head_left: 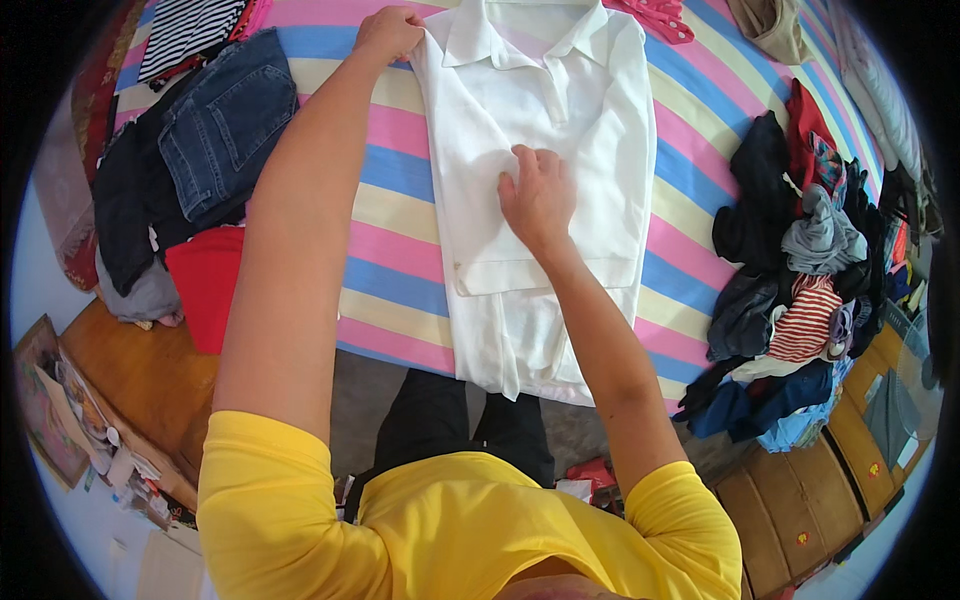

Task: The person folds a white shirt and a pair of blue trousers on a bed, smoothing the fabric by hand and placing them onto a pile of clothes.

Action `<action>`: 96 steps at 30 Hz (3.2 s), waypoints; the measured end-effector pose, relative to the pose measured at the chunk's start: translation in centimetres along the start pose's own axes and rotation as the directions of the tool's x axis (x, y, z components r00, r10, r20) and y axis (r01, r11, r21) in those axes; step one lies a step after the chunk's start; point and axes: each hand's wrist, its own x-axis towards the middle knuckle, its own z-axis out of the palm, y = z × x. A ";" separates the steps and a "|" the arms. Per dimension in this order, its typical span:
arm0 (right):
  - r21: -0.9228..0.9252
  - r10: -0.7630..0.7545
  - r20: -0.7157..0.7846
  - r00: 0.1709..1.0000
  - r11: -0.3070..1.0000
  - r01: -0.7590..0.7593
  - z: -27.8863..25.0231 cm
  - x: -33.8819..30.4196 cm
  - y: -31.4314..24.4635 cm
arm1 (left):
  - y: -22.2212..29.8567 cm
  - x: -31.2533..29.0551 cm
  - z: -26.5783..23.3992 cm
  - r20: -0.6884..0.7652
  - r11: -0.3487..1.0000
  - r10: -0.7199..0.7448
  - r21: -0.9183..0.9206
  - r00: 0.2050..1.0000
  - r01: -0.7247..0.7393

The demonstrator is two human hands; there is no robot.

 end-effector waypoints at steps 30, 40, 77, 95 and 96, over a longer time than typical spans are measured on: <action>0.335 0.361 -0.461 0.811 0.917 -0.218 0.2 -10.8 15.4 | -8.1 -39.4 19.4 0.128 0.391 -0.463 -0.859 0.877 0.332; 0.351 0.393 -0.389 0.833 0.900 -0.260 1.6 -16.3 21.0 | -9.3 -44.5 22.1 0.413 0.482 -0.337 -0.697 0.846 0.532; -0.018 -0.029 -0.452 0.892 1.000 0.023 8.7 -30.6 27.7 | 4.7 -47.9 32.4 0.849 -0.206 0.272 -0.408 0.452 0.890; 0.406 0.087 0.217 0.972 -0.914 -0.009 8.4 -29.9 21.4 | 5.8 -48.4 30.7 0.836 -0.006 0.097 -0.542 0.540 0.841; 0.412 0.119 0.284 0.952 -0.911 -0.009 8.2 -29.7 21.8 | 5.6 -48.3 30.8 0.808 0.080 0.052 -0.590 0.588 0.804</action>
